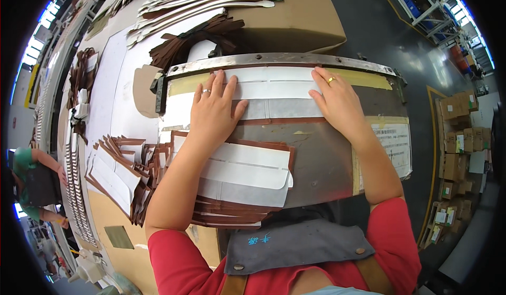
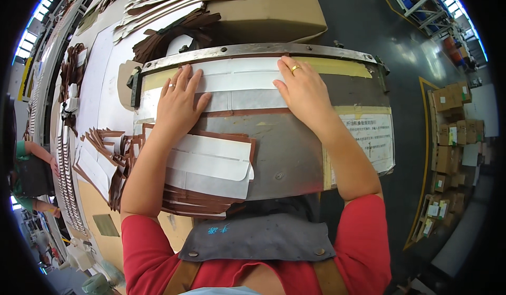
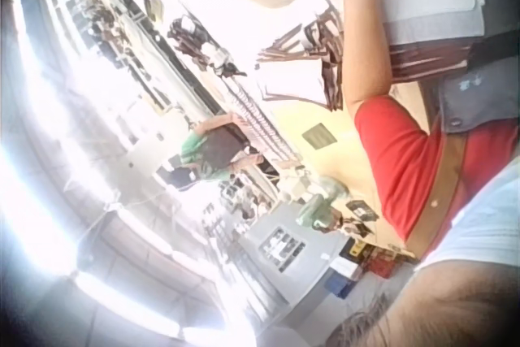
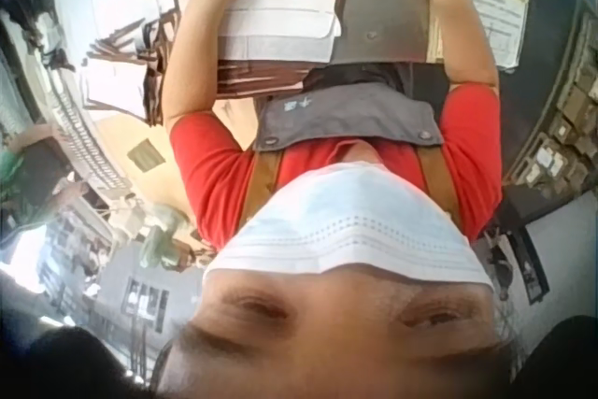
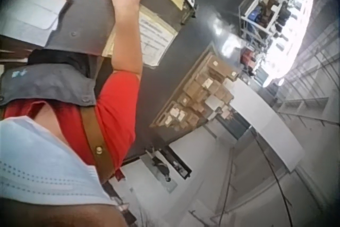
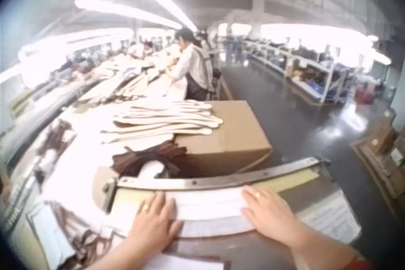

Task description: The person assembles face masks by hand at a workstation. They pick up a white mask blank and a brown frame, align them, and press the edges together to secure the assembly. The finished masks are stacked on the table.

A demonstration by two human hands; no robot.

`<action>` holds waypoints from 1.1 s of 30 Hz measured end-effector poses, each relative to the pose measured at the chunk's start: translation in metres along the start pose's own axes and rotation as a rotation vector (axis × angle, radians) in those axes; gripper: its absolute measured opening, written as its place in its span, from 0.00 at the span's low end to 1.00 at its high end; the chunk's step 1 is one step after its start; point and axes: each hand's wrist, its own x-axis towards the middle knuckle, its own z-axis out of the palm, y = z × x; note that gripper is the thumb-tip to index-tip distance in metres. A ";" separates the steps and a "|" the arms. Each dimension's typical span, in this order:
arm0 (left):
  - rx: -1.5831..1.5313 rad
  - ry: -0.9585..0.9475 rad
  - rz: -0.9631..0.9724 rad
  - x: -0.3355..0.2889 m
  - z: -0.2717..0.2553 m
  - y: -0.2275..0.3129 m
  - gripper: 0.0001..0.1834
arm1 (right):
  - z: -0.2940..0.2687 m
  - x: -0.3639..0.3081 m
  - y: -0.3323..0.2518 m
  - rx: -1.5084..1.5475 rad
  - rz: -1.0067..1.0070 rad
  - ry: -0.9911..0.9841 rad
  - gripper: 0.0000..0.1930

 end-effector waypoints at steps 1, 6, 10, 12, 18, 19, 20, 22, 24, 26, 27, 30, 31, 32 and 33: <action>-0.003 -0.001 0.005 0.000 0.000 0.001 0.29 | -0.001 0.000 0.003 -0.022 -0.013 0.006 0.16; -0.030 0.069 -0.014 0.000 0.007 0.006 0.29 | -0.006 0.003 0.025 -0.210 0.066 0.019 0.14; 0.007 0.017 -0.048 -0.001 0.005 0.007 0.28 | -0.011 -0.001 0.018 -0.026 0.031 0.004 0.15; 0.074 0.089 -0.011 0.000 0.008 0.007 0.28 | -0.005 -0.004 0.001 0.124 -0.036 -0.070 0.16; -0.006 0.046 -0.009 0.002 0.005 0.001 0.28 | 0.001 0.001 -0.006 -0.018 -0.023 -0.144 0.21; -0.027 0.038 -0.010 0.002 0.005 0.000 0.28 | 0.002 0.001 -0.006 -0.021 -0.018 -0.154 0.21; -0.032 0.039 -0.012 0.002 0.004 0.001 0.28 | 0.002 0.001 -0.005 -0.054 -0.039 -0.139 0.20; -0.044 0.038 -0.016 0.002 0.005 0.002 0.28 | 0.004 -0.001 -0.005 -0.121 -0.081 -0.113 0.20; 0.007 0.056 0.009 0.003 0.003 0.002 0.28 | 0.003 0.000 -0.009 -0.086 -0.043 -0.118 0.20; 0.017 0.062 0.019 0.003 0.002 0.003 0.28 | 0.002 -0.001 -0.012 -0.052 -0.012 -0.132 0.19; 0.006 0.063 0.011 0.001 0.002 0.004 0.28 | 0.002 -0.002 -0.012 -0.034 -0.008 -0.139 0.19; -0.051 0.042 -0.012 0.002 0.000 0.006 0.27 | 0.004 -0.004 -0.010 -0.024 -0.031 -0.107 0.18; -0.076 0.029 -0.020 0.002 -0.001 0.006 0.27 | 0.004 -0.005 -0.010 -0.028 -0.043 -0.090 0.18; -0.089 0.028 -0.025 0.001 -0.001 0.006 0.27 | 0.005 -0.005 -0.010 -0.038 -0.052 -0.084 0.18; -0.102 0.028 -0.026 0.002 -0.001 0.006 0.26 | 0.005 -0.005 -0.009 -0.050 -0.057 -0.075 0.18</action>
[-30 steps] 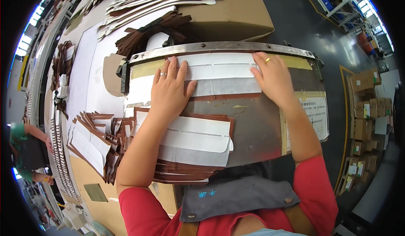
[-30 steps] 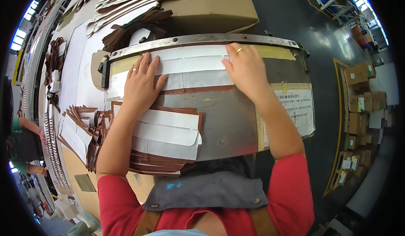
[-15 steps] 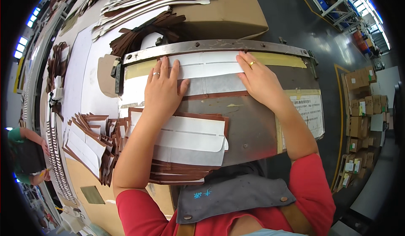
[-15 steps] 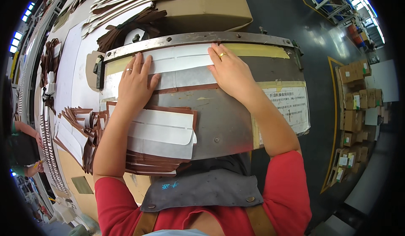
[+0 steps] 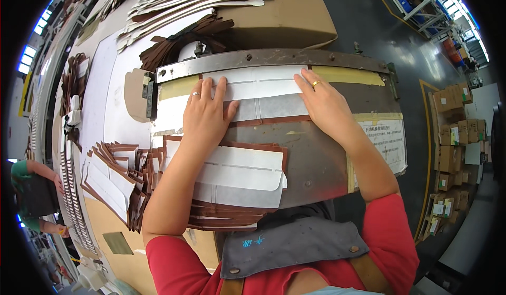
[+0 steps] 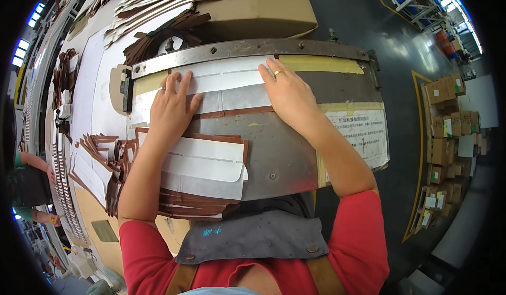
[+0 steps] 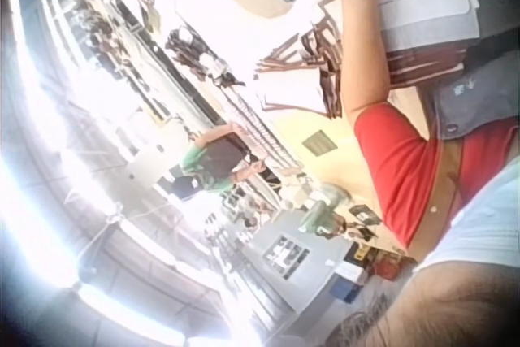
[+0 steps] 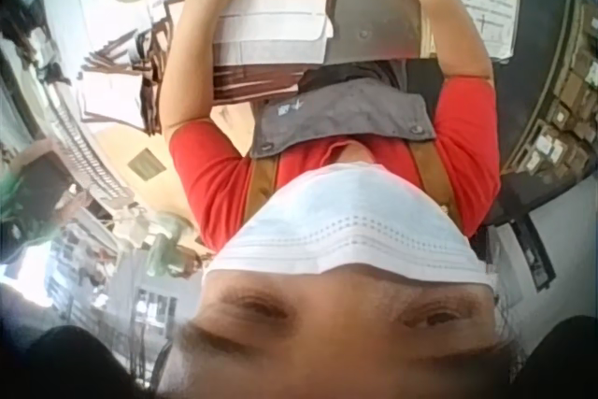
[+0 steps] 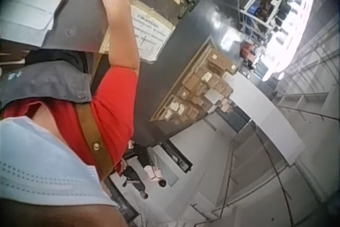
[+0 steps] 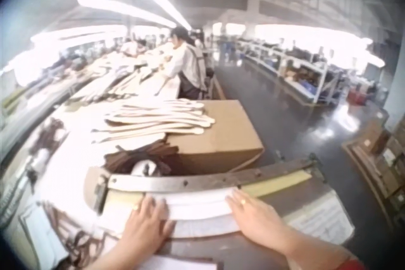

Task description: The person assembles face masks by hand at a workstation. They pick up a white mask blank and a brown frame, align them, and press the edges together to secure the assembly. The finished masks are stacked on the table.

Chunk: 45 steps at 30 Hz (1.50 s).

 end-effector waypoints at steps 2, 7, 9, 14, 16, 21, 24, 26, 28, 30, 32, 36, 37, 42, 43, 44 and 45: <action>0.050 0.024 0.025 -0.001 0.000 0.000 0.26 | -0.001 0.000 -0.001 -0.023 -0.011 0.008 0.18; 0.107 0.025 0.055 -0.006 0.000 -0.002 0.25 | -0.010 0.002 -0.007 -0.013 0.019 -0.066 0.18; 0.106 -0.009 0.029 -0.007 -0.003 0.001 0.25 | -0.010 0.003 -0.007 0.006 0.026 -0.084 0.18; 0.095 0.017 0.032 -0.006 -0.003 0.001 0.25 | -0.008 0.001 -0.005 0.062 0.036 -0.058 0.18; 0.057 0.064 0.044 -0.006 -0.003 0.002 0.24 | -0.014 -0.002 -0.006 0.143 0.079 -0.102 0.19; -0.124 -0.031 -0.027 -0.001 -0.009 -0.006 0.19 | -0.023 -0.013 0.017 0.333 0.057 -0.163 0.17; -0.166 0.082 -0.089 -0.001 0.000 -0.024 0.22 | -0.036 0.014 0.019 0.508 0.049 -0.134 0.16; -0.202 0.102 -0.166 0.001 0.000 -0.031 0.26 | -0.033 0.045 0.004 0.452 -0.092 -0.016 0.16; -0.197 0.210 -0.124 0.002 0.006 -0.036 0.28 | -0.012 0.070 -0.024 0.484 -0.186 -0.044 0.16; -0.208 0.148 -0.133 0.001 0.002 -0.036 0.26 | 0.017 0.090 -0.044 0.530 -0.309 -0.064 0.16; -0.202 0.084 -0.125 0.000 0.001 -0.037 0.25 | 0.038 0.107 -0.059 0.514 -0.375 -0.030 0.16; 0.071 0.037 -0.065 -0.002 -0.008 -0.025 0.19 | 0.046 0.106 -0.062 0.386 -0.453 -0.015 0.14; 0.162 0.067 -0.046 -0.004 -0.008 -0.022 0.17 | 0.042 0.102 -0.059 0.354 -0.439 -0.017 0.14; 0.188 0.066 -0.071 -0.005 -0.004 -0.017 0.17 | 0.010 0.066 -0.022 0.217 -0.303 -0.060 0.11; 0.184 0.086 -0.061 -0.004 -0.003 -0.015 0.17 | 0.004 0.059 -0.005 0.202 -0.286 -0.096 0.13; 0.213 0.090 -0.065 -0.004 -0.003 -0.014 0.17 | -0.002 0.051 0.006 0.286 -0.163 -0.124 0.13; 0.240 0.097 -0.070 -0.005 -0.003 -0.014 0.17 | -0.008 0.044 0.017 0.367 -0.039 -0.149 0.14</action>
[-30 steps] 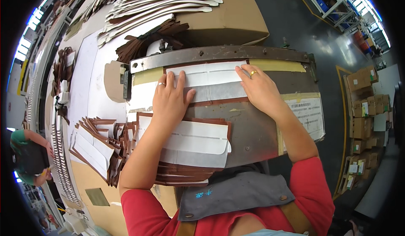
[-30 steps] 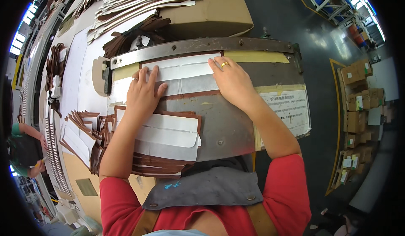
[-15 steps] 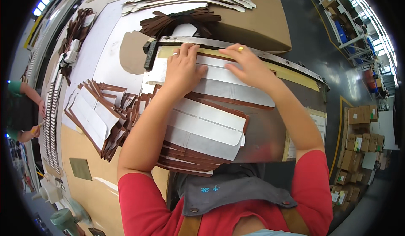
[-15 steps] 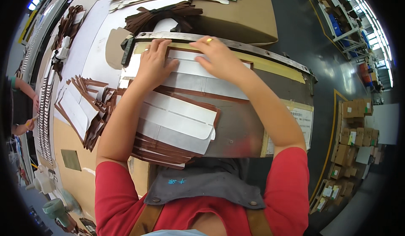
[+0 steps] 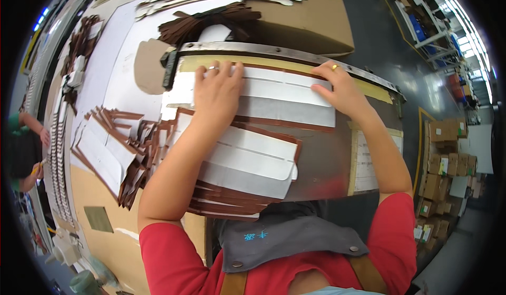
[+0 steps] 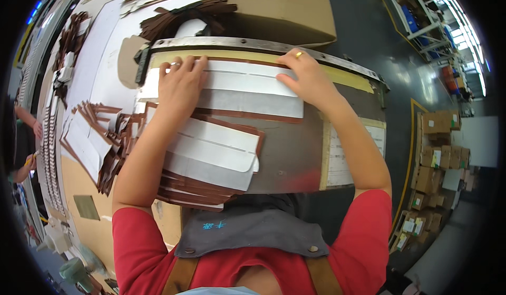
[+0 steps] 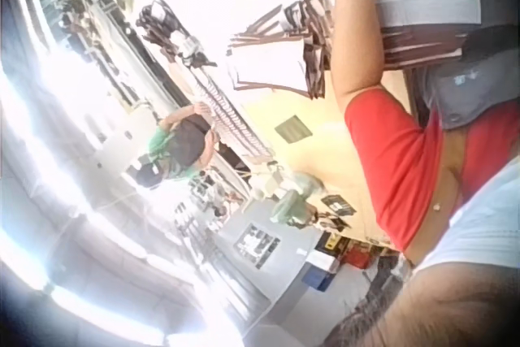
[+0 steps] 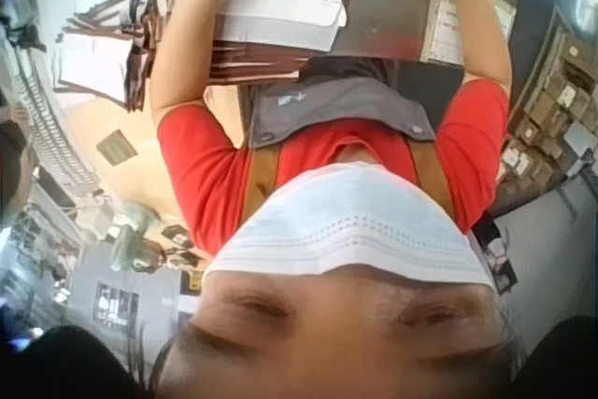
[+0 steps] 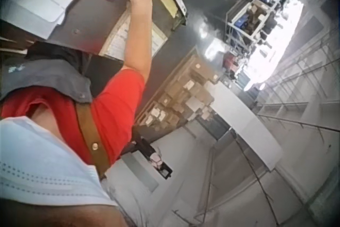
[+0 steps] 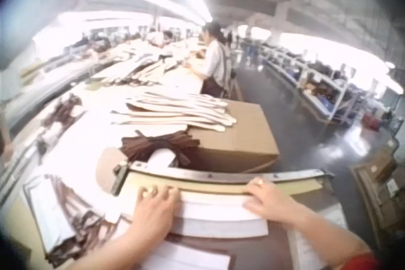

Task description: The person assembles face masks by hand at a workstation. They pick up a white mask blank and a brown frame, align them, and press the edges together to secure the assembly. The finished masks are stacked on the table.

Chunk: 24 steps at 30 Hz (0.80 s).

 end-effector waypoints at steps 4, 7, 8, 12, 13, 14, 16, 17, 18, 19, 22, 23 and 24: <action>0.003 0.022 0.023 0.000 0.004 0.000 0.16 | -0.013 -0.029 0.020 0.128 0.130 0.046 0.16; -0.013 -0.043 0.015 0.002 -0.002 0.003 0.17 | -0.005 -0.041 0.022 -0.104 0.019 0.129 0.15; -0.005 -0.044 0.020 0.003 -0.002 0.004 0.17 | 0.002 -0.046 0.017 -0.269 -0.044 0.177 0.15; 0.031 -0.053 0.023 0.001 0.000 0.004 0.17 | -0.003 -0.044 0.014 -0.045 0.087 0.101 0.13; 0.030 -0.044 0.027 0.001 0.000 0.004 0.17 | -0.014 -0.042 0.019 0.166 0.191 0.031 0.13; 0.029 -0.036 0.030 0.000 0.001 0.003 0.17 | -0.017 -0.041 0.040 0.275 0.239 0.031 0.13; 0.014 -0.028 0.025 0.000 0.003 0.004 0.17 | -0.016 -0.028 0.030 0.138 0.093 0.206 0.12; -0.002 -0.028 0.022 0.002 0.002 0.004 0.17 | -0.013 -0.020 0.020 0.072 0.022 0.290 0.12; -0.014 -0.031 0.022 0.002 0.001 0.004 0.17 | -0.006 -0.009 0.005 0.105 -0.035 0.216 0.13; -0.039 -0.048 0.028 0.002 0.000 0.004 0.18 | 0.009 -0.001 -0.004 0.054 -0.073 0.188 0.13; -0.129 0.032 0.028 0.003 0.000 -0.001 0.21 | 0.029 0.026 -0.020 -0.035 -0.081 -0.019 0.16; -0.180 0.139 0.020 0.005 0.000 0.000 0.22 | 0.020 0.037 -0.021 -0.024 -0.005 -0.179 0.17; -0.230 0.244 0.007 0.006 -0.001 0.000 0.23 | 0.013 0.045 -0.027 -0.010 0.065 -0.342 0.18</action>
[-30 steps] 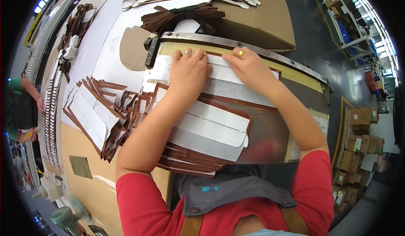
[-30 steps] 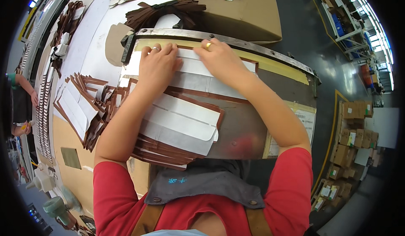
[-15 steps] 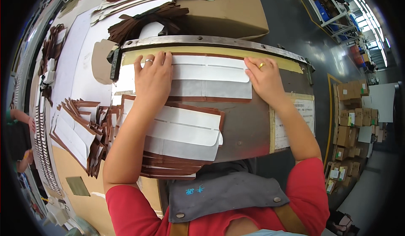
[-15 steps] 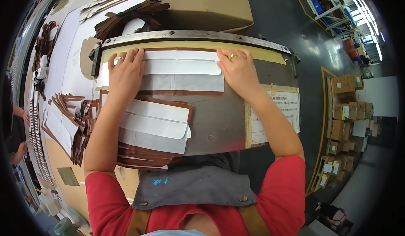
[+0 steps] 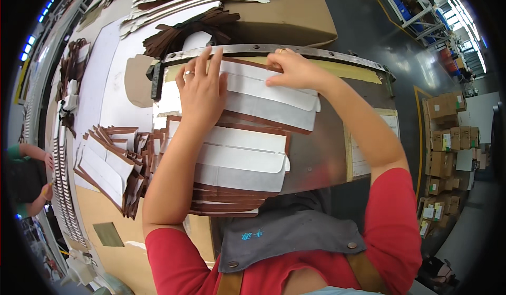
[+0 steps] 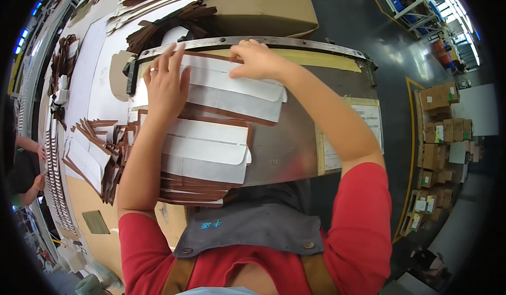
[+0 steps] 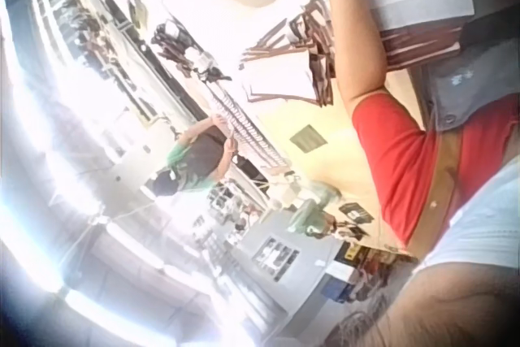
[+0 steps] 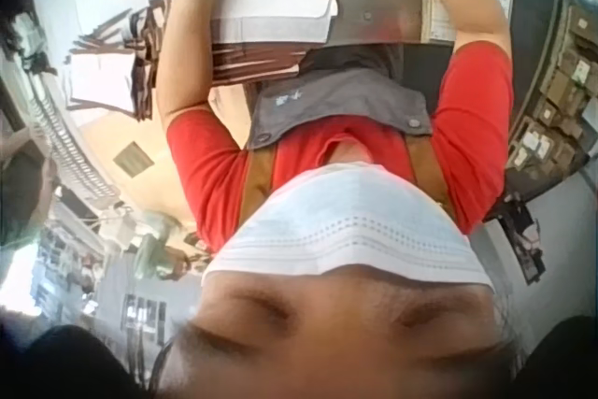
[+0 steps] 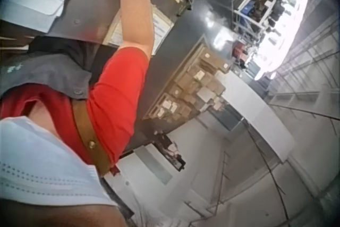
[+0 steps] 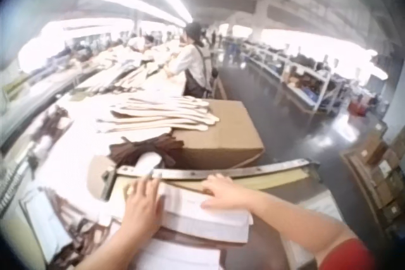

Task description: The person assembles face masks by hand at a workstation. They pick up a white mask blank and a brown frame, align them, and press the edges together to secure the assembly. The finished masks are stacked on the table.

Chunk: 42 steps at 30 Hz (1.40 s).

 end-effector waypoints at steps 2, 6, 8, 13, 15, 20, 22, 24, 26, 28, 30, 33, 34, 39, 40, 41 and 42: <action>-0.100 0.185 0.036 0.009 -0.012 0.006 0.26 | -0.019 -0.009 -0.002 0.251 0.063 0.120 0.18; -0.230 0.323 0.177 0.006 -0.028 0.019 0.23 | -0.040 -0.037 -0.016 1.183 0.060 0.659 0.16; -0.251 0.239 0.223 0.004 -0.031 0.030 0.21 | -0.010 -0.044 -0.033 1.326 0.178 0.654 0.16; -0.093 -0.233 0.122 -0.012 -0.014 0.026 0.18 | 0.026 -0.082 -0.055 1.043 0.183 -0.397 0.12; -0.021 -0.368 0.103 -0.016 -0.012 0.020 0.19 | 0.014 -0.080 -0.054 0.799 0.315 -0.215 0.11; 0.017 -0.350 0.086 -0.013 -0.006 0.011 0.20 | 0.029 -0.066 0.011 -0.009 -0.104 0.600 0.14; 0.091 -0.387 0.078 -0.015 -0.006 0.011 0.22 | 0.034 -0.066 0.016 -0.068 -0.056 0.515 0.15; 0.045 -0.428 0.054 -0.014 -0.003 0.010 0.23 | 0.037 -0.067 0.018 -0.116 -0.022 0.476 0.16; 0.011 -0.449 0.048 -0.013 -0.001 0.008 0.24 | 0.035 -0.068 0.017 -0.152 -0.003 0.482 0.17; -0.020 -0.448 0.054 -0.012 0.005 0.008 0.24 | 0.036 -0.069 0.018 -0.163 -0.008 0.487 0.17; -0.018 -0.450 0.065 -0.009 0.005 0.007 0.24 | 0.037 -0.068 0.019 -0.182 -0.009 0.490 0.17; -0.021 -0.470 0.055 -0.007 0.005 0.008 0.24 | 0.035 -0.067 0.020 -0.212 -0.007 0.489 0.17; -0.020 -0.478 0.050 -0.006 0.005 0.009 0.25 | 0.035 -0.067 0.020 -0.212 -0.008 0.487 0.17; -0.034 -0.378 0.064 -0.010 0.006 0.010 0.24 | 0.036 -0.066 0.018 -0.259 -0.030 0.509 0.17; -0.061 -0.397 0.043 -0.009 0.004 0.011 0.24 | 0.034 -0.066 0.015 -0.233 -0.013 0.499 0.17; -0.066 -0.362 0.060 -0.008 0.005 0.011 0.24 | 0.032 -0.067 0.012 -0.207 0.004 0.488 0.17; -0.071 -0.328 0.079 -0.009 0.007 0.011 0.24 | 0.031 -0.067 0.010 -0.215 0.004 0.490 0.17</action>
